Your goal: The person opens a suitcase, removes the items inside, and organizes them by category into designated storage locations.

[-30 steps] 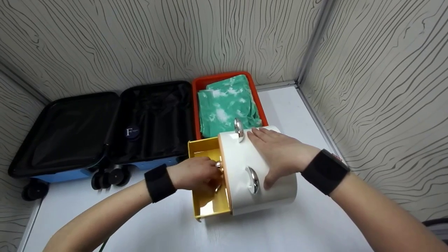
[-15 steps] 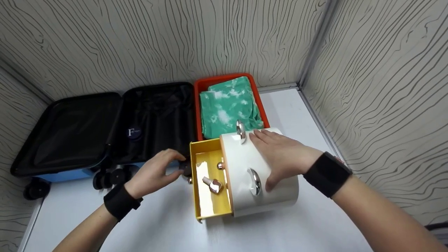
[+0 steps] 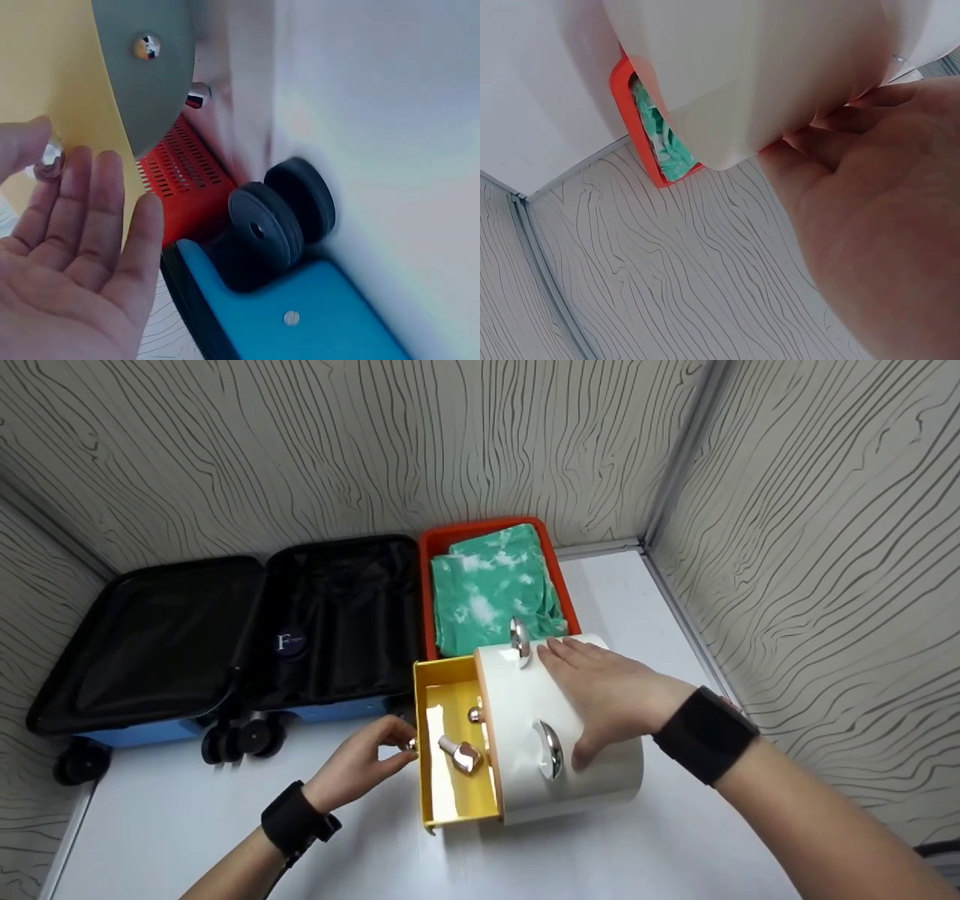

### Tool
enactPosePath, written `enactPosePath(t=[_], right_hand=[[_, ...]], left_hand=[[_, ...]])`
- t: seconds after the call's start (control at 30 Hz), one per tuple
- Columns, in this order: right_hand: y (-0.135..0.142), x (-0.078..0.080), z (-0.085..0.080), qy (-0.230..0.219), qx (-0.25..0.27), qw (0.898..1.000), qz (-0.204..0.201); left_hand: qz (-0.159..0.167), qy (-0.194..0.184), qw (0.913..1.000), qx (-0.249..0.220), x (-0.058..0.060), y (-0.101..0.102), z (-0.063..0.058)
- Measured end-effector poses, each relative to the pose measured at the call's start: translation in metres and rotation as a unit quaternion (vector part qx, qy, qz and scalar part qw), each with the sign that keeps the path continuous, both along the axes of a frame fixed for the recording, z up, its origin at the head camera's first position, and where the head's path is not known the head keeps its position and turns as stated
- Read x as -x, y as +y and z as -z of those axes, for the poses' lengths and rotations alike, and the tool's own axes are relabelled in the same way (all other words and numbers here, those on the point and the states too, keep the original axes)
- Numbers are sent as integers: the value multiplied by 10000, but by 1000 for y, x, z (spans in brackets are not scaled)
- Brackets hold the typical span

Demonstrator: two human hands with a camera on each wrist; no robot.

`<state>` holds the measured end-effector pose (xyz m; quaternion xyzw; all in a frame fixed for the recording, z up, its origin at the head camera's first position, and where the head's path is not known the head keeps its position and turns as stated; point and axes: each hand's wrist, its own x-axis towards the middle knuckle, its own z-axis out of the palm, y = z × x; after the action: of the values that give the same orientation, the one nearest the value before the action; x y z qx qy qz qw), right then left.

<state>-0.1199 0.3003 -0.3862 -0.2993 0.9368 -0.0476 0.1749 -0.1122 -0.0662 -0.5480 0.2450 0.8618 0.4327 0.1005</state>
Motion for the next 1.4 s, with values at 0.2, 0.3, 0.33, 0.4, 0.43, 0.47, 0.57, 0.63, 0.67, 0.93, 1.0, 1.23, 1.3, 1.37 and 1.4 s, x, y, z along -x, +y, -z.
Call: enactPosePath(t=[0.2, 0.3, 0.33, 0.4, 0.43, 0.47, 0.57, 0.63, 0.67, 0.93, 1.0, 1.23, 1.3, 1.37, 1.4], right_hand=[[0, -1, -1, -34, -22, 10000, 43], [0, -1, -1, -46, -12, 10000, 25], [0, -1, -1, -46, -2, 10000, 22], [0, -1, -2, -46, 23, 10000, 25], [0, -1, -2, -51, 38, 10000, 41], [0, -1, -2, -51, 51, 10000, 47], [1, -2, -2, -55, 79, 9999, 78], [0, -2, -2, -51, 80, 9999, 79], [0, -2, -1, -45, 95, 9999, 67], [-1, -1, -2, -1, 84, 10000, -23], [-1, -1, -2, 13, 110, 9999, -46], [0, -1, -1, 10, 68, 10000, -15], [-1, -1, -1, -6, 47, 10000, 19], [-1, -2, -1, -10, 34, 10000, 43], [-1, -2, 0, -11, 44, 10000, 46]], left_hand=[[134, -74, 9997, -199, 3, 14, 0], [218, 32, 9996, -203, 4, 24, 0], [230, 53, 9995, -201, 4, 27, 0], [255, 107, 9994, -198, 5, 35, 1], [263, 101, 9994, -197, 6, 39, 1], [273, 81, 9994, -197, 7, 43, 1], [351, 67, 9990, -263, 9, 55, 1], [399, 37, 9986, -338, 11, 62, 2], [409, 33, 9985, -370, 11, 66, 3], [270, -391, 9956, -806, 12, 83, 8], [224, -567, 9938, -929, 12, 84, 9], [366, -713, 9903, -1134, 13, 83, 11], [439, -647, 9904, -1143, 13, 82, 13], [491, -580, 9908, -1116, 13, 80, 15], [501, -562, 9911, -1099, 13, 80, 16]])
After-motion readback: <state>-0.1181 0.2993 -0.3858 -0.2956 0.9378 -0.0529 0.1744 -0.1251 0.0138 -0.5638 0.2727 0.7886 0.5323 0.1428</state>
